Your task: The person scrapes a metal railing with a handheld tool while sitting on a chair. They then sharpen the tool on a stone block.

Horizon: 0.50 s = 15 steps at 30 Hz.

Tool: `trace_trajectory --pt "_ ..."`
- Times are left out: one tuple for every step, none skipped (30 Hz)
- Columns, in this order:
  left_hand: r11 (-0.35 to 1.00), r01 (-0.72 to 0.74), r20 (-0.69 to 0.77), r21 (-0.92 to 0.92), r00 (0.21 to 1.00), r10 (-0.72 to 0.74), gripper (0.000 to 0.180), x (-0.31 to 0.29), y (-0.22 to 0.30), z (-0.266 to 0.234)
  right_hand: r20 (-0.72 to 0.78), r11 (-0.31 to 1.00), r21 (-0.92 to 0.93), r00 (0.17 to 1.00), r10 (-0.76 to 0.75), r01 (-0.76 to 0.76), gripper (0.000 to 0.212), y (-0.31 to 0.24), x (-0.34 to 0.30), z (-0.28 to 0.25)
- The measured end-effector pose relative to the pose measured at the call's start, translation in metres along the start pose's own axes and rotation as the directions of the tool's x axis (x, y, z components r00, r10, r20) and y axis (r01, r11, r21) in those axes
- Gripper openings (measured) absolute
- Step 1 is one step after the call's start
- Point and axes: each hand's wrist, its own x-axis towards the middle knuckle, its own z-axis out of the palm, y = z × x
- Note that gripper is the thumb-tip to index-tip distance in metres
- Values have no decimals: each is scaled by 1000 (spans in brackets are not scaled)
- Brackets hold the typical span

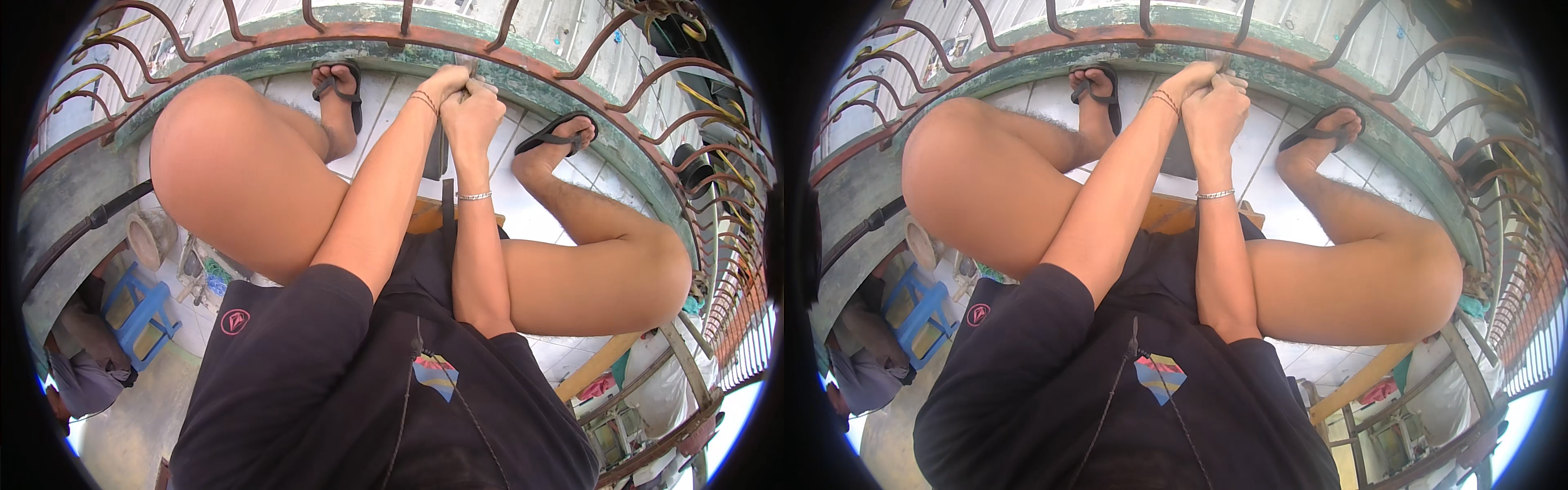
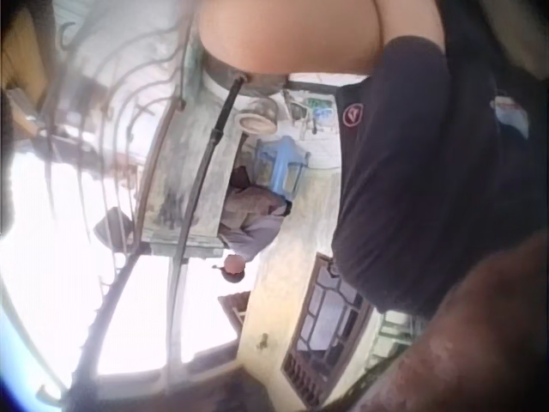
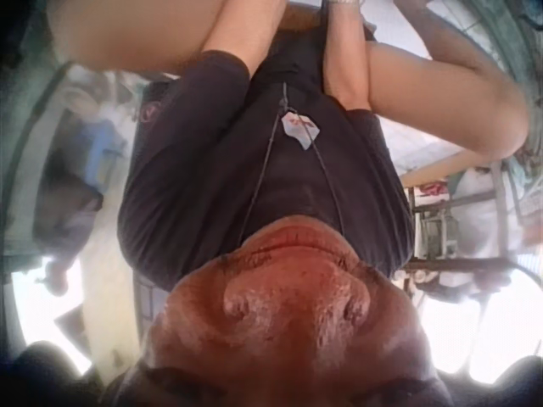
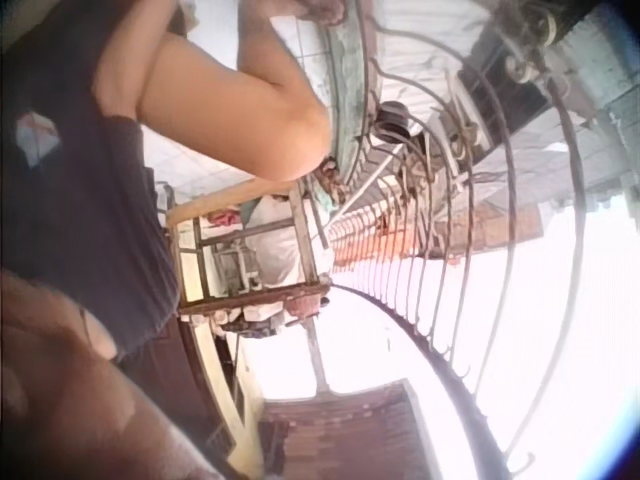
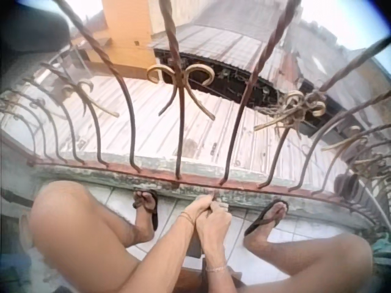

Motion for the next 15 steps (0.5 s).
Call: trace_trajectory --pt "999 8 19 -35 1000 -7 29 1 8 -1 -7 1000 -3 1000 -6 6 19 0 5 6" --pt "997 15 36 -72 999 -12 29 2 13 -4 -12 1000 -6 1000 -15 14 19 1 6 10" --pt "989 5 39 -150 999 1 28 8 9 -6 -45 997 28 996 -75 76 20 3 4 10" --pt "993 -54 1 -104 999 54 28 -2 1 0 -27 997 27 997 -66 67 20 7 -1 3" --pt "992 -114 -24 -46 993 113 28 -25 -1 14 -22 998 25 998 -55 56 20 10 -6 -9" --pt "981 -191 -68 22 979 192 29 -45 7 20 -12 997 51 998 -58 58 20 5 -3 -18" --pt "989 -122 -51 79 991 126 32 -58 7 25 -75 996 60 995 -58 62 20 14 -10 -17" --pt "991 -43 -44 129 998 49 36 -73 0 29 -66 996 37 995 -81 84 19 18 -14 -18" --pt "995 -58 -15 80 998 60 34 -93 0 34 -52 995 14 994 -100 101 19 21 -20 -20" --pt "998 -59 36 -22 998 59 33 -95 -2 29 -36 992 -3 992 -123 123 19 18 -24 -22" --pt "991 -53 89 -122 994 64 32 -96 -6 23 -66 987 26 985 -159 161 20 15 -28 -21" --pt "975 -41 142 -219 987 74 31 -96 -9 19 -44 984 33 983 -176 178 21 12 -30 -19" --pt "966 -59 161 -251 982 102 28 -95 -6 16 -27 981 35 981 -191 191 21 11 -32 -18" --pt "956 -82 125 -281 985 122 29 -96 -4 14 -11 978 37 979 -204 204 22 10 -34 -16" --pt "945 -106 89 -310 986 139 29 -96 -2 13 12 973 37 973 -230 230 26 9 -34 -14"
